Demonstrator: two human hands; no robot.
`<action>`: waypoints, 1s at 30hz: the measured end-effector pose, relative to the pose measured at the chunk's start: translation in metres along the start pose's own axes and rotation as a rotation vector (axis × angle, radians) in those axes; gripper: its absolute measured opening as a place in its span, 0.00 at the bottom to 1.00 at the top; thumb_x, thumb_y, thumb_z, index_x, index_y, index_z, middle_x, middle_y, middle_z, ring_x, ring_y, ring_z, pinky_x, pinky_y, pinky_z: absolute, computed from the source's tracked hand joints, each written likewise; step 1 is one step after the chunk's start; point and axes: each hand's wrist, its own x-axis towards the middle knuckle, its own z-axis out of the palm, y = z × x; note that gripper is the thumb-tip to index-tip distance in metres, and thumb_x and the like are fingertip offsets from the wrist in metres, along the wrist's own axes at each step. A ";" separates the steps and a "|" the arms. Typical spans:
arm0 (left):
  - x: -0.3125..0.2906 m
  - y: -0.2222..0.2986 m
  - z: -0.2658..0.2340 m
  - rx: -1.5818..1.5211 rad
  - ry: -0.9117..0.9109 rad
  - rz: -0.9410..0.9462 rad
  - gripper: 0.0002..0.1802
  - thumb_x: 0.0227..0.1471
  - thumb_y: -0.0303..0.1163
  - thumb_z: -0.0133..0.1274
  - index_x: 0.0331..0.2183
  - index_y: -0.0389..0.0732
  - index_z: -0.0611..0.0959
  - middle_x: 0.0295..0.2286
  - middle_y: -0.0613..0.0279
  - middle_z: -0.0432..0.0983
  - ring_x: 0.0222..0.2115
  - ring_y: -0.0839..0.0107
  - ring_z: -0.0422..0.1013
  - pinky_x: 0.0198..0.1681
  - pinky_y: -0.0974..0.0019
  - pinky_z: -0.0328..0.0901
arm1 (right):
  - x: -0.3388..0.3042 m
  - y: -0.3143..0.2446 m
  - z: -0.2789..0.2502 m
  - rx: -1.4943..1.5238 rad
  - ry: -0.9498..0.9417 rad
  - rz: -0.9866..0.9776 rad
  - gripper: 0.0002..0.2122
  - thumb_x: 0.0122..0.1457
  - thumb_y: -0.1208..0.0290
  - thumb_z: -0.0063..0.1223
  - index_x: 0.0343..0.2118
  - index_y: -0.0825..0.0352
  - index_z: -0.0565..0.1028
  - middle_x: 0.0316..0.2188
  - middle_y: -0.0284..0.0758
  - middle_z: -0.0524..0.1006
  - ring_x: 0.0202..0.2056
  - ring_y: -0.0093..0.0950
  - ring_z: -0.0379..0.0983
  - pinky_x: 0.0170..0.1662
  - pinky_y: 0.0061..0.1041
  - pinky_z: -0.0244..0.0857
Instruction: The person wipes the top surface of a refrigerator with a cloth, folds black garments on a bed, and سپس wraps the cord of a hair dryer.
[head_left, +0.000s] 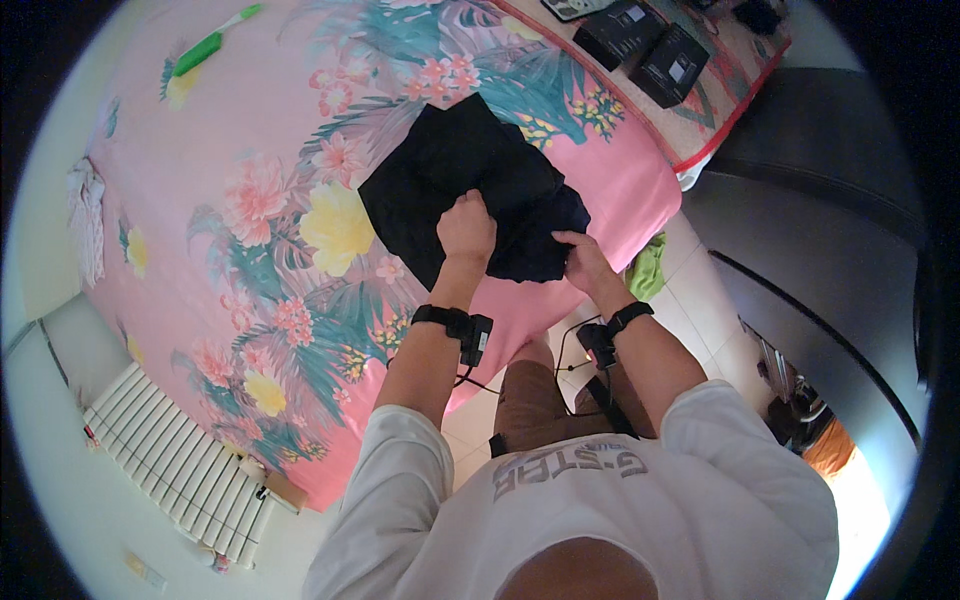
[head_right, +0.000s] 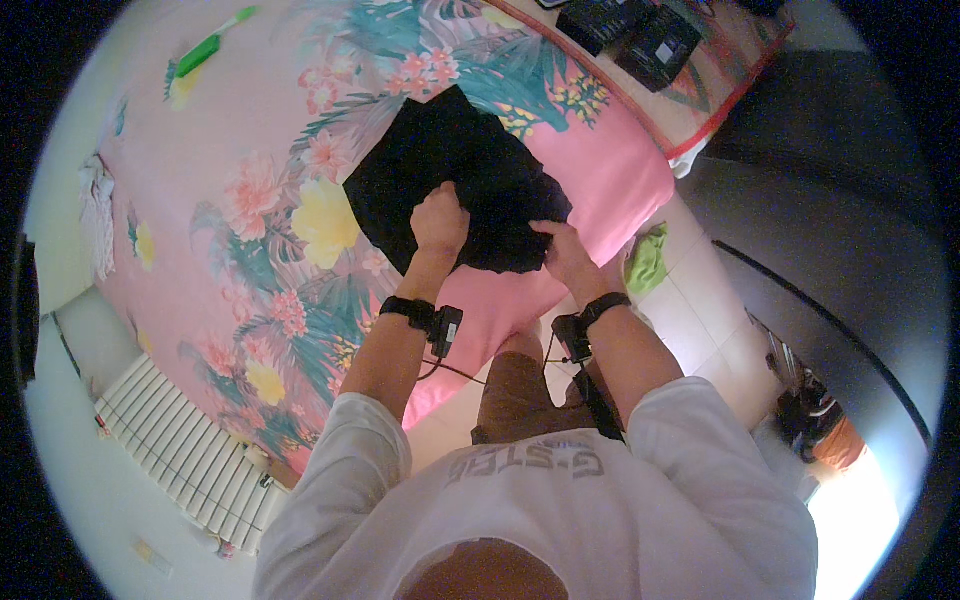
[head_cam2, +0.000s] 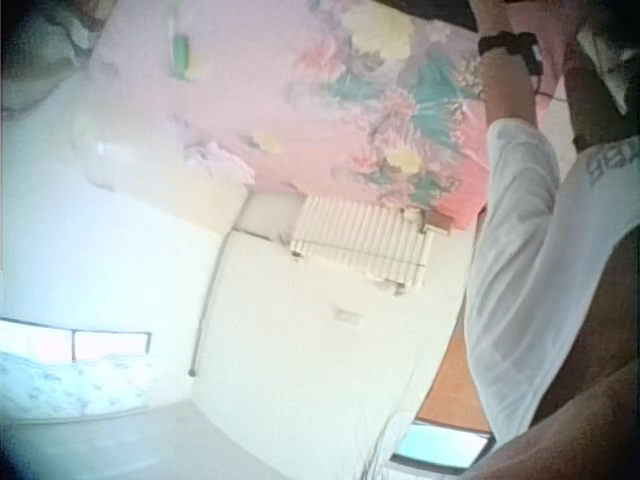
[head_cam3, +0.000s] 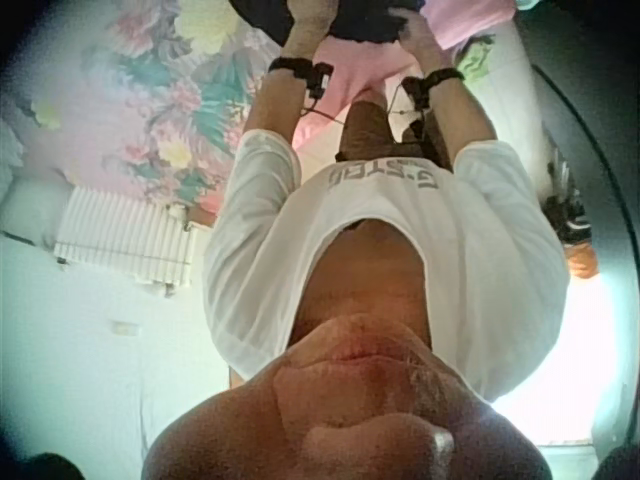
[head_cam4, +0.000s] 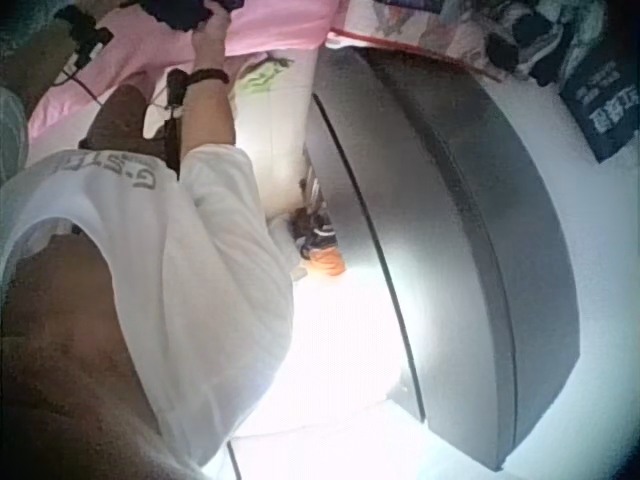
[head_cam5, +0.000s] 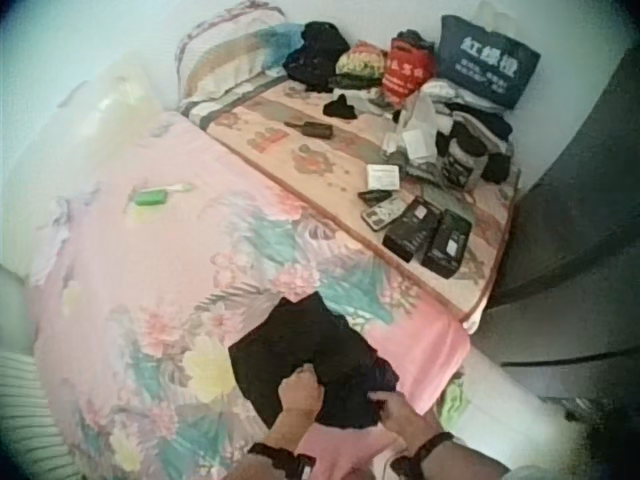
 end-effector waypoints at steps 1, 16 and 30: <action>-0.003 0.005 0.002 -0.022 0.024 0.026 0.13 0.45 0.30 0.57 0.35 0.36 0.78 0.33 0.51 0.78 0.33 0.52 0.76 0.36 0.55 0.73 | -0.006 -0.005 -0.003 0.130 -0.116 0.047 0.25 0.51 0.77 0.58 0.54 0.65 0.67 0.47 0.37 0.73 0.48 0.36 0.70 0.54 0.35 0.65; 0.014 0.029 -0.016 0.001 0.011 0.164 0.32 0.43 0.30 0.57 0.52 0.37 0.70 0.35 0.47 0.74 0.31 0.50 0.75 0.37 0.55 0.72 | -0.017 -0.005 0.008 -0.021 0.135 -0.246 0.06 0.51 0.79 0.57 0.34 0.71 0.78 0.31 0.35 0.80 0.34 0.30 0.77 0.41 0.30 0.72; -0.084 0.087 0.007 -0.113 0.014 0.312 0.17 0.41 0.25 0.53 0.38 0.33 0.76 0.33 0.51 0.74 0.33 0.52 0.73 0.36 0.56 0.71 | -0.083 -0.023 0.073 -0.150 0.277 -0.261 0.24 0.43 0.69 0.68 0.43 0.69 0.70 0.36 0.36 0.75 0.35 0.28 0.73 0.38 0.30 0.71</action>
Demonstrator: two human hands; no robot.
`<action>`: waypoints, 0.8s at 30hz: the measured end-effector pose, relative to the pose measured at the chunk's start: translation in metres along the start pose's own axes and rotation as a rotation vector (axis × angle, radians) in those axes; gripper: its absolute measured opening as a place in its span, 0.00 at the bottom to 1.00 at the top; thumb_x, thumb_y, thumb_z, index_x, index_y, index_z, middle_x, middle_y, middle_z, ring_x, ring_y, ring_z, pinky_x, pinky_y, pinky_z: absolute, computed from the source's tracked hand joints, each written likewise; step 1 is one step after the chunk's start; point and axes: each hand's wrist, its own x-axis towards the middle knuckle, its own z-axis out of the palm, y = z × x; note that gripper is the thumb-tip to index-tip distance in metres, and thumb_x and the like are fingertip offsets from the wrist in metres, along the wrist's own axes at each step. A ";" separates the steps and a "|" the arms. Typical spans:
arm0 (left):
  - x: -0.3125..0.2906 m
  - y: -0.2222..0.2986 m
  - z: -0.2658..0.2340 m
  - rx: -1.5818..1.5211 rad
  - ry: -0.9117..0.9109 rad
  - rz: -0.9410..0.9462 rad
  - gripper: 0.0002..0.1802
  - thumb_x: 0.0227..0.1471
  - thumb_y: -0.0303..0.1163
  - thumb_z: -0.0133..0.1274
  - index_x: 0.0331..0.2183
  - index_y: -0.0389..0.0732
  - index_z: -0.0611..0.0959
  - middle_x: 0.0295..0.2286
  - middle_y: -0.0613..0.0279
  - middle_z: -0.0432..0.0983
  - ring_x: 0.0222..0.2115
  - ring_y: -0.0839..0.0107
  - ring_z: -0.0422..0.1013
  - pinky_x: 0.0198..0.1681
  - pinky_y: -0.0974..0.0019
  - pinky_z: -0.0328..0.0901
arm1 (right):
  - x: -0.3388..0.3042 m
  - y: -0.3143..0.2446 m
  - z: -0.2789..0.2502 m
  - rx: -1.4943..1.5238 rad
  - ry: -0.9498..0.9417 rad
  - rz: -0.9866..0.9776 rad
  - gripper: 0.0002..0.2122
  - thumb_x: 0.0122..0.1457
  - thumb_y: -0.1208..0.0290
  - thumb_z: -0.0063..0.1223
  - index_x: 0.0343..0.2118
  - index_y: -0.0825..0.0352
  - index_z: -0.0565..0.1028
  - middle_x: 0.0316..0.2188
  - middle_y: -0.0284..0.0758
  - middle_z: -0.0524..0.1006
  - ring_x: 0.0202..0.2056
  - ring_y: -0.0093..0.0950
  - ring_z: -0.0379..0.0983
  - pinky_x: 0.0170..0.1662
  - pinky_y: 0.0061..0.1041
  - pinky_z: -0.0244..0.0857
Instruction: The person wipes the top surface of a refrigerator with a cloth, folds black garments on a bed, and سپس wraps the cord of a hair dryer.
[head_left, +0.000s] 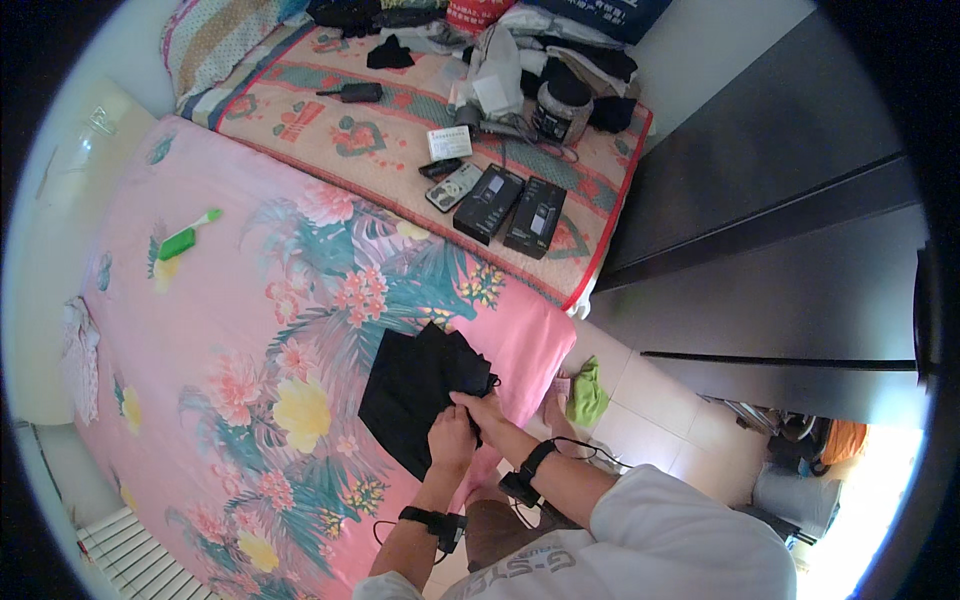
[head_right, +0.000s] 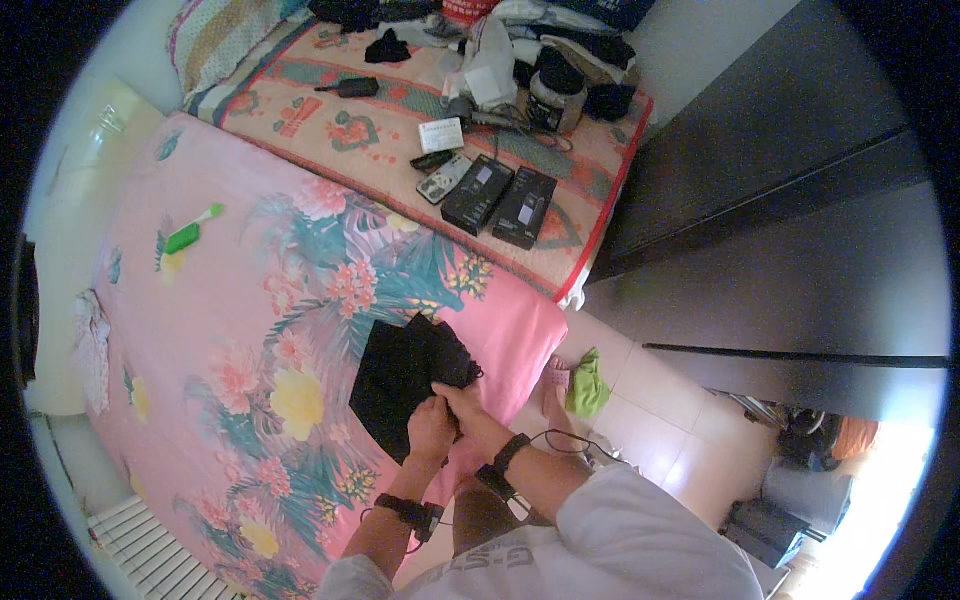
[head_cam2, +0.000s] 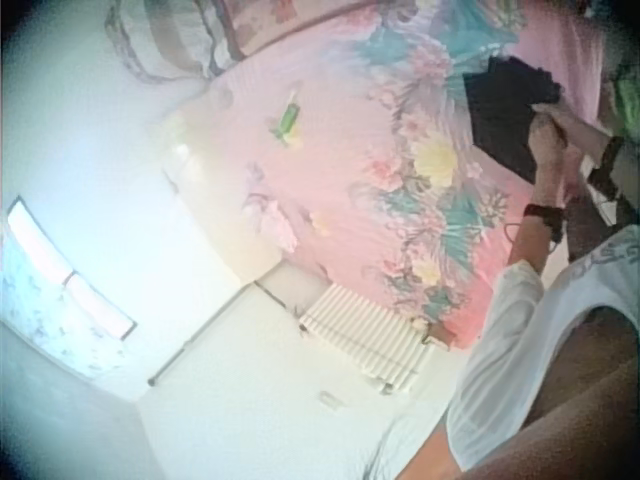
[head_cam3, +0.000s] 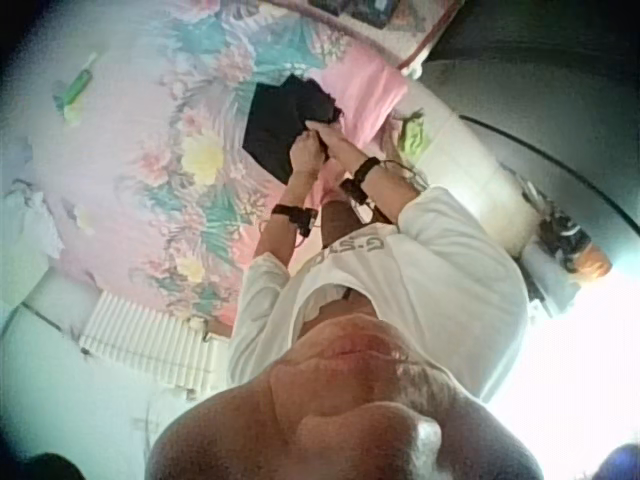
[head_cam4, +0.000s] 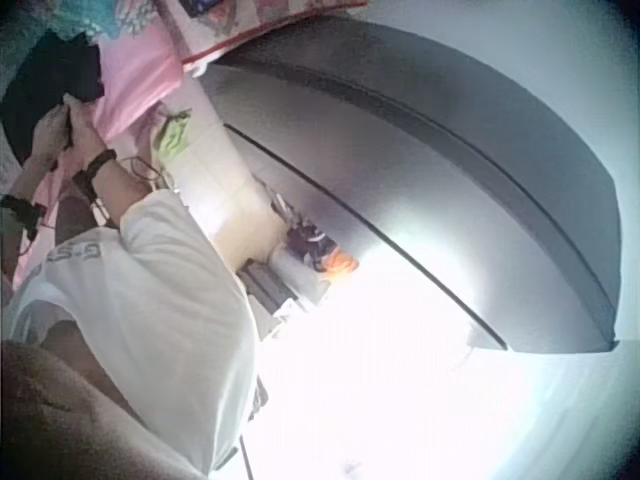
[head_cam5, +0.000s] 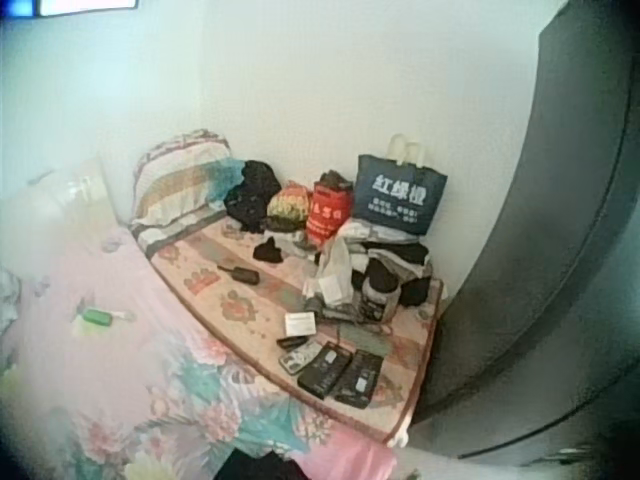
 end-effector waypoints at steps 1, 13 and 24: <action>-0.009 -0.006 -0.002 -0.110 -0.064 -0.004 0.19 0.42 0.25 0.53 0.40 0.33 0.75 0.36 0.48 0.74 0.35 0.49 0.73 0.39 0.54 0.70 | 0.001 0.005 0.000 -0.006 -0.023 -0.003 0.24 0.43 0.69 0.68 0.43 0.69 0.70 0.36 0.36 0.75 0.35 0.28 0.73 0.38 0.30 0.71; -0.269 0.034 0.016 -0.122 -0.487 -0.700 0.27 0.54 0.40 0.48 0.51 0.31 0.71 0.40 0.41 0.76 0.43 0.51 0.74 0.47 0.53 0.68 | 0.036 -0.083 -0.074 -0.337 -0.146 -0.116 0.26 0.41 0.73 0.63 0.47 0.73 0.72 0.39 0.41 0.77 0.38 0.35 0.76 0.41 0.33 0.73; -0.233 0.141 0.050 -0.644 -0.345 -0.987 0.27 0.53 0.39 0.49 0.50 0.32 0.71 0.39 0.42 0.77 0.42 0.52 0.74 0.45 0.53 0.68 | -0.009 -0.250 -0.154 -0.208 -0.266 -0.273 0.23 0.43 0.74 0.63 0.45 0.73 0.74 0.39 0.41 0.78 0.38 0.34 0.77 0.44 0.34 0.71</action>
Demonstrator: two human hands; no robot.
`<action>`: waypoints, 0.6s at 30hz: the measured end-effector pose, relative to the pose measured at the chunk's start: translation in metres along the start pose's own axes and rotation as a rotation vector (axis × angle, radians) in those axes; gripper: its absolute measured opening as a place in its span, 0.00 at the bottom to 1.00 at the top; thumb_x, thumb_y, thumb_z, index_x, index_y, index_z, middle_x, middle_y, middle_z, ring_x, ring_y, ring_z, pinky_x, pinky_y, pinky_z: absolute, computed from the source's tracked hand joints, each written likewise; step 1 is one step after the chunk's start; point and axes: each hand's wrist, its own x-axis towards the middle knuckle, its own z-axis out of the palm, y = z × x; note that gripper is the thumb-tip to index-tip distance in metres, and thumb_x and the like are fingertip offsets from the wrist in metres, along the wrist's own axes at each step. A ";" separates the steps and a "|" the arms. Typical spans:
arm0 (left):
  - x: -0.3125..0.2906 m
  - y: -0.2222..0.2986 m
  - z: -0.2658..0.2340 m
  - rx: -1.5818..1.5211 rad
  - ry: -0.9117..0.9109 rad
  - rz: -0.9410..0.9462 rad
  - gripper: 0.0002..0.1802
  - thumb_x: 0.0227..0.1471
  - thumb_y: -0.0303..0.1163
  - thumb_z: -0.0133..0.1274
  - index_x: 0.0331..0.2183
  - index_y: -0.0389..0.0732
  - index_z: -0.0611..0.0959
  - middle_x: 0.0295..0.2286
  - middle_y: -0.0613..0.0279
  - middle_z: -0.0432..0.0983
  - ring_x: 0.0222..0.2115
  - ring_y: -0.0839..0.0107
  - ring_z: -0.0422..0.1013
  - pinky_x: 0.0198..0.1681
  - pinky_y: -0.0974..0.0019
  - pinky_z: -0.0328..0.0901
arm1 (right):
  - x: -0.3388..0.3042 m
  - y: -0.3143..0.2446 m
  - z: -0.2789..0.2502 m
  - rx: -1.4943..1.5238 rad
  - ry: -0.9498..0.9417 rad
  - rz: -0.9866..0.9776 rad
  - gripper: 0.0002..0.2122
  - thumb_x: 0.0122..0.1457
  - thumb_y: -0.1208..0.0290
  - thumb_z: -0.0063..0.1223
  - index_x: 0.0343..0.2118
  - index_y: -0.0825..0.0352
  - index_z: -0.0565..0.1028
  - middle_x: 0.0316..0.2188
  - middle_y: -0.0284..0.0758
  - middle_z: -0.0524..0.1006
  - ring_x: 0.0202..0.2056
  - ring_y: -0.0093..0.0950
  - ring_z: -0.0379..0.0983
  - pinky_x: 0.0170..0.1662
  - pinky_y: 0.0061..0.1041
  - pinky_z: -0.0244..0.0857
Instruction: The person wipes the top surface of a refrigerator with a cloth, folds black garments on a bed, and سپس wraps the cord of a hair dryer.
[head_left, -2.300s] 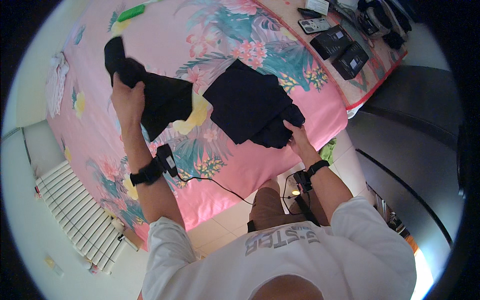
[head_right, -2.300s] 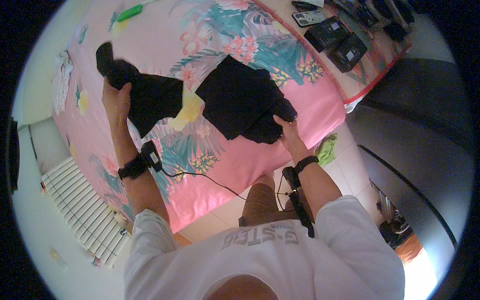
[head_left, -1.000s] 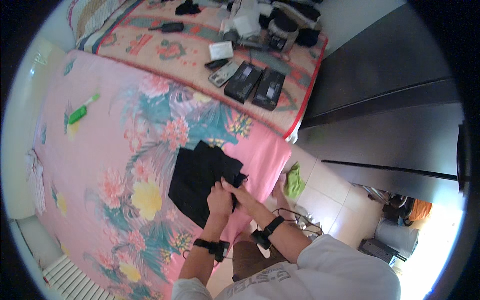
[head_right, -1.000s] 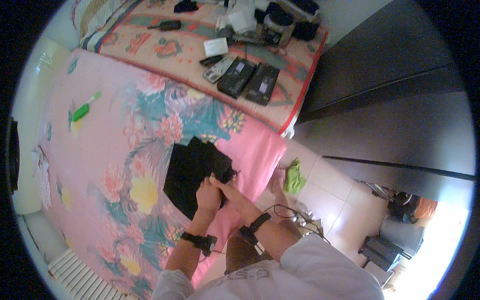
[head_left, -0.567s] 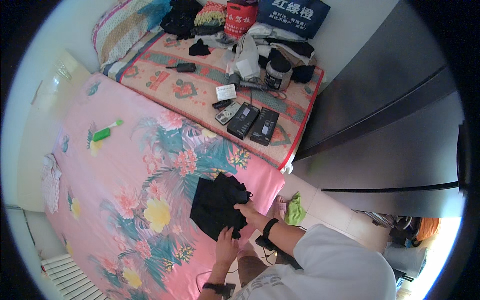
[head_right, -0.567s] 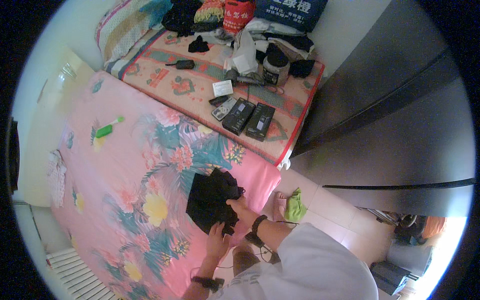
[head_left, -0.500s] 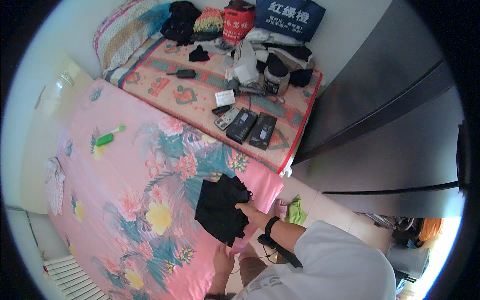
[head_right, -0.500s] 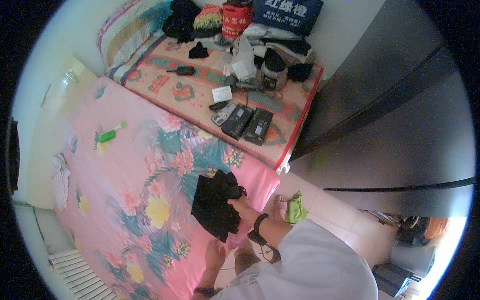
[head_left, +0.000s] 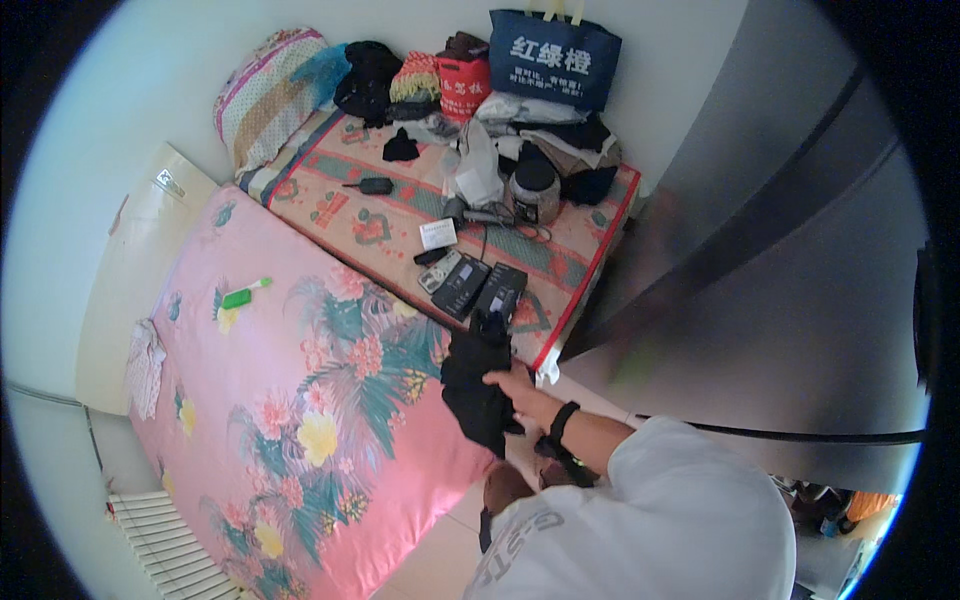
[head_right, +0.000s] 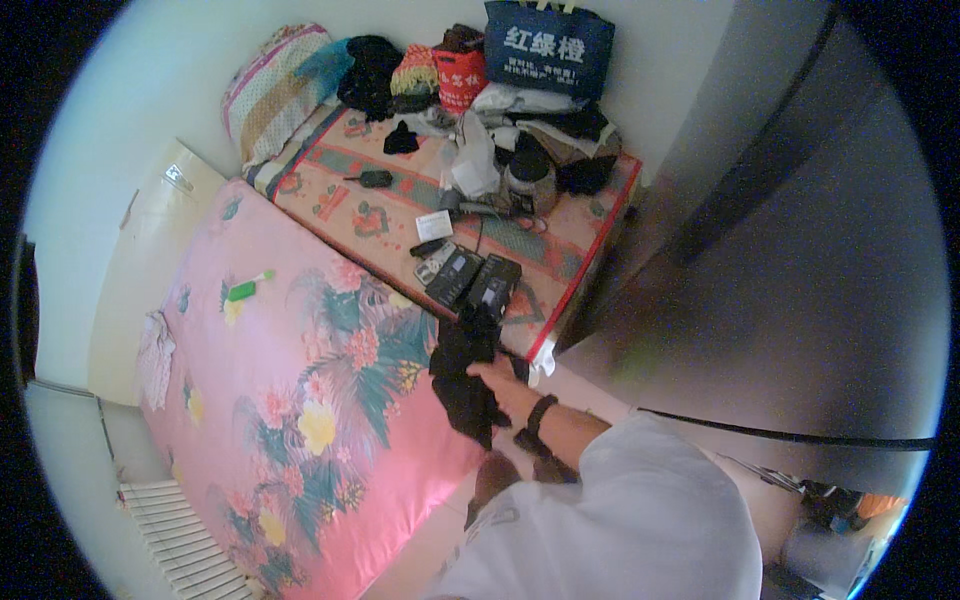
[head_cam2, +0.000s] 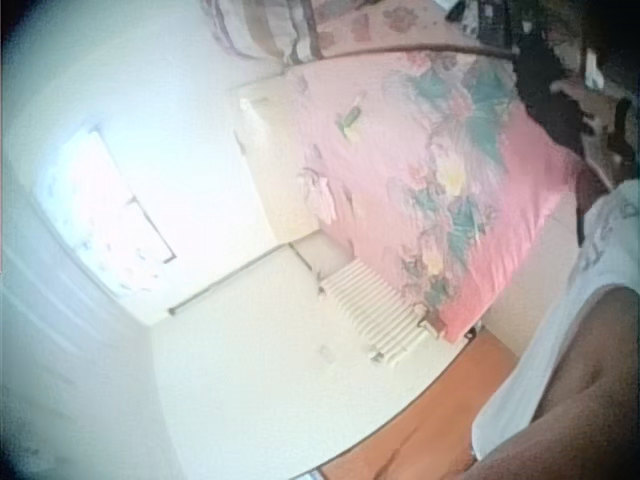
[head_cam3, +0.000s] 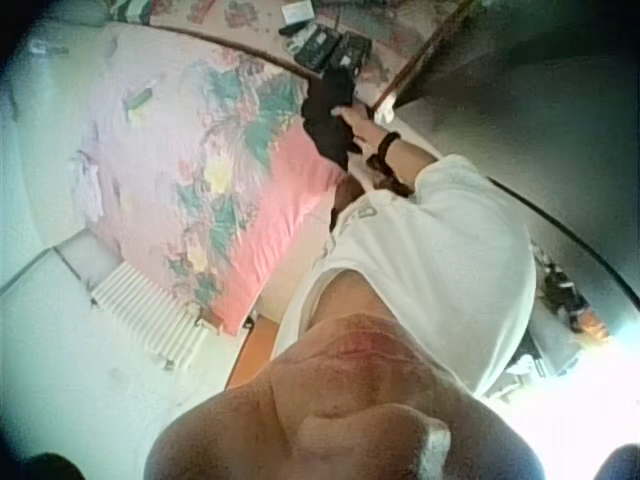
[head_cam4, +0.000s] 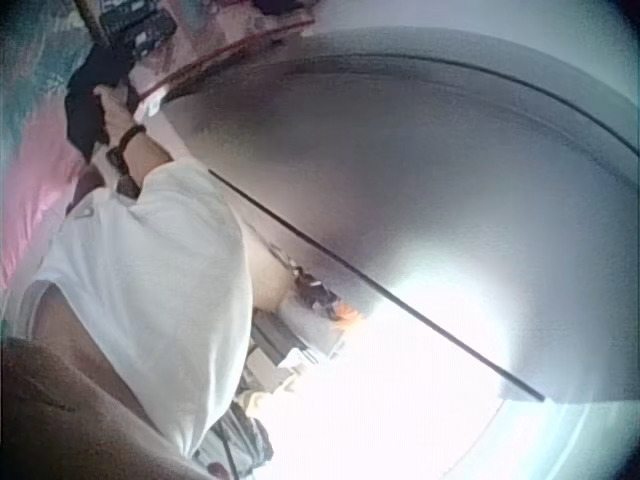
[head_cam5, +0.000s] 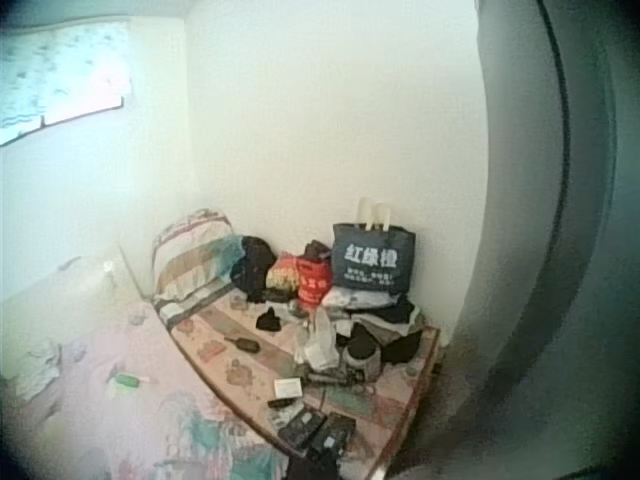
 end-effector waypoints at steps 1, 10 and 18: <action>-0.003 0.013 0.006 -0.020 -0.012 0.018 0.27 0.53 0.39 0.49 0.50 0.32 0.71 0.39 0.42 0.77 0.42 0.52 0.74 0.45 0.53 0.68 | 0.025 0.008 -0.017 0.006 0.023 -0.065 0.23 0.43 0.74 0.63 0.46 0.73 0.74 0.38 0.42 0.79 0.37 0.35 0.77 0.43 0.34 0.72; -0.015 0.014 0.022 -0.084 -0.101 -0.087 0.26 0.53 0.39 0.49 0.50 0.32 0.71 0.38 0.43 0.77 0.41 0.52 0.74 0.44 0.53 0.69 | 0.041 -0.076 -0.088 0.514 0.193 -0.091 0.22 0.43 0.80 0.63 0.45 0.67 0.74 0.39 0.38 0.78 0.39 0.36 0.76 0.43 0.38 0.73; 0.026 0.044 -0.009 -0.122 -0.127 -0.108 0.26 0.53 0.38 0.49 0.50 0.32 0.71 0.38 0.43 0.77 0.40 0.52 0.75 0.43 0.54 0.69 | 0.032 -0.135 -0.087 0.738 0.623 -0.117 0.31 0.42 0.76 0.65 0.53 0.64 0.69 0.49 0.39 0.73 0.47 0.38 0.72 0.50 0.39 0.68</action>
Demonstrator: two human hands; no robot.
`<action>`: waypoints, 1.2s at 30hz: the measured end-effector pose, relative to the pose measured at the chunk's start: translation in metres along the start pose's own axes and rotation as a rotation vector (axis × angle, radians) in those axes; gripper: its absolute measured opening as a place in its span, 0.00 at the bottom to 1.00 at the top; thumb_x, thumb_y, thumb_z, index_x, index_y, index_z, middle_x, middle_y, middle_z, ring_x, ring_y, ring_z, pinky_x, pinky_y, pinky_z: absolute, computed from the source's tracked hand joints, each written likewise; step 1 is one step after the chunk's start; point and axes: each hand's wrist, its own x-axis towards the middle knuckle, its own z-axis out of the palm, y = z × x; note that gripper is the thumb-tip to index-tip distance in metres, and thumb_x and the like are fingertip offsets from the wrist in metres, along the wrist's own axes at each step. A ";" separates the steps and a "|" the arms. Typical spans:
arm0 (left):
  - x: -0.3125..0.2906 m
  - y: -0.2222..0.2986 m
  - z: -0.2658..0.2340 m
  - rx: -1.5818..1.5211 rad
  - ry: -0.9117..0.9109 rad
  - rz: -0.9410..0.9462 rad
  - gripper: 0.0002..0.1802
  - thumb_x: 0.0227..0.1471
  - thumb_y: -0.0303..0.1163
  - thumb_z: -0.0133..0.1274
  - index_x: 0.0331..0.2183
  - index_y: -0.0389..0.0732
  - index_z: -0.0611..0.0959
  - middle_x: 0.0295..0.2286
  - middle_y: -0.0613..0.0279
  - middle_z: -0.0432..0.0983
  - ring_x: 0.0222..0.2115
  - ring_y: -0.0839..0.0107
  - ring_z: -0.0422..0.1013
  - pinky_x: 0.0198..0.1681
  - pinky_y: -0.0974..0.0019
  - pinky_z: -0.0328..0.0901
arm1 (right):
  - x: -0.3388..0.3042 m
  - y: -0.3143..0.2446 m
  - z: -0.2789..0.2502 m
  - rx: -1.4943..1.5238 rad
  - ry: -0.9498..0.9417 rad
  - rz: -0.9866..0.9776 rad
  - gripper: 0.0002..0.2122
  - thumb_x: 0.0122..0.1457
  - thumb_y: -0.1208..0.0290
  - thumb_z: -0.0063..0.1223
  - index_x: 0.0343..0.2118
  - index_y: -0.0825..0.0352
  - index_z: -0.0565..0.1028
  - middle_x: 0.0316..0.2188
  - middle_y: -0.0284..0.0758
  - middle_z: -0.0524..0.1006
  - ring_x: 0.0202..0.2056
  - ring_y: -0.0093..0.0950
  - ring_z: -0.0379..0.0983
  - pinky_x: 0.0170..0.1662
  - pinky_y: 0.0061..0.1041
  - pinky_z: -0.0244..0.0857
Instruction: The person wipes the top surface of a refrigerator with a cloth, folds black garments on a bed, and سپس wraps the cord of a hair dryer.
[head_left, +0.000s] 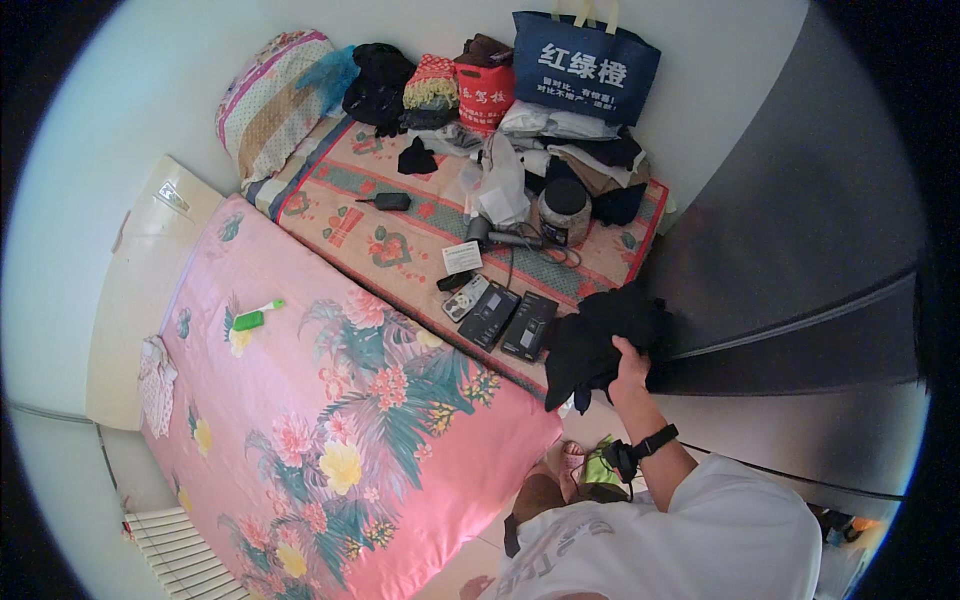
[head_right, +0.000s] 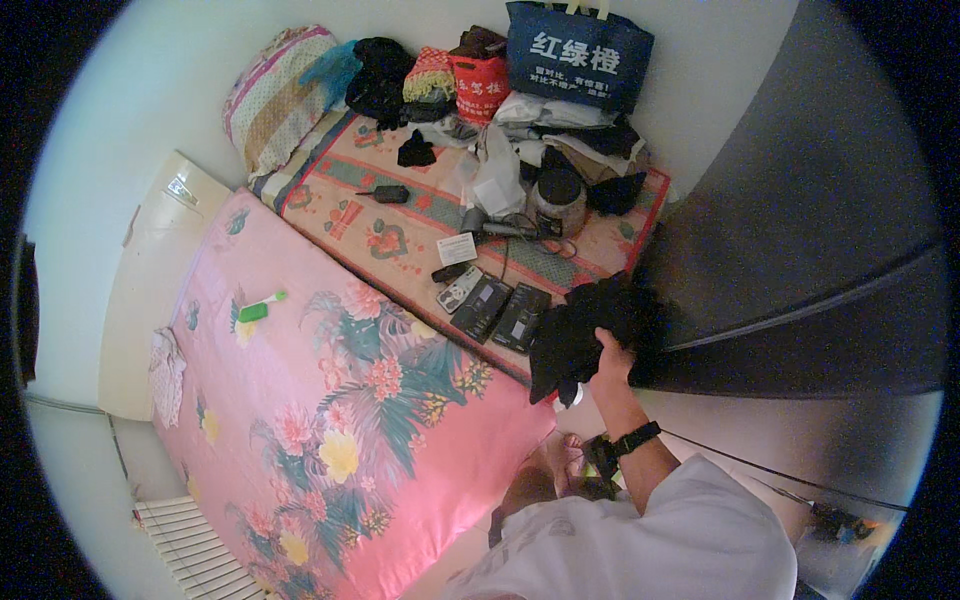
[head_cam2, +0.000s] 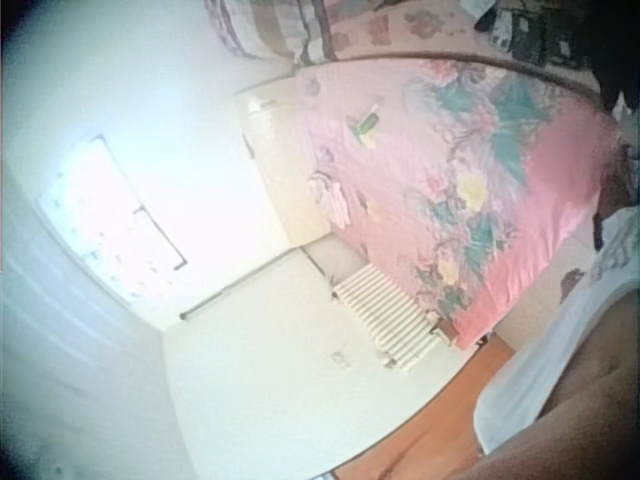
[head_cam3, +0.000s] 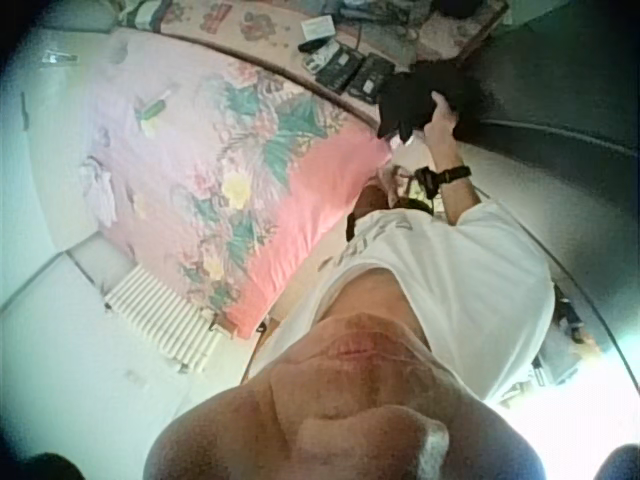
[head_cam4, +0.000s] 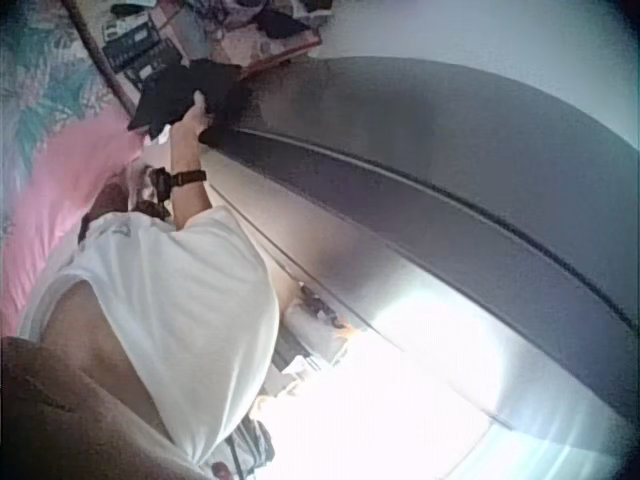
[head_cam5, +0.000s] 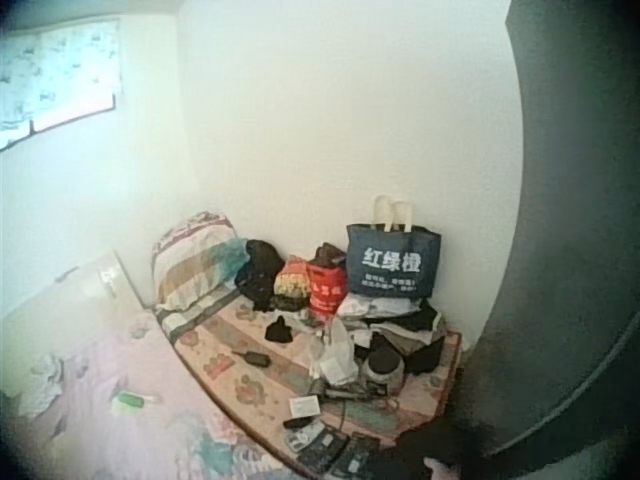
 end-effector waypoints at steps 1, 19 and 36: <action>0.005 0.007 -0.007 -0.014 -0.002 0.010 0.25 0.53 0.38 0.49 0.50 0.32 0.71 0.38 0.43 0.77 0.40 0.52 0.75 0.42 0.54 0.69 | 0.002 -0.001 0.002 -0.003 -0.001 -0.002 0.31 0.42 0.76 0.65 0.53 0.64 0.69 0.49 0.39 0.73 0.47 0.38 0.72 0.50 0.39 0.68; 0.077 0.105 -0.031 -0.209 0.008 0.016 0.24 0.53 0.37 0.49 0.49 0.33 0.72 0.36 0.45 0.78 0.38 0.53 0.75 0.40 0.54 0.70 | -0.081 -0.009 0.162 0.015 -0.366 0.107 0.22 0.51 0.73 0.60 0.51 0.63 0.71 0.47 0.37 0.75 0.49 0.38 0.71 0.54 0.44 0.66; 0.111 0.134 -0.035 -0.344 -0.001 -0.063 0.23 0.53 0.35 0.49 0.49 0.34 0.72 0.35 0.46 0.79 0.36 0.53 0.76 0.37 0.54 0.70 | -0.118 0.105 0.218 -0.207 -0.695 0.778 0.18 0.58 0.70 0.52 0.50 0.70 0.70 0.50 0.41 0.73 0.51 0.37 0.70 0.58 0.39 0.63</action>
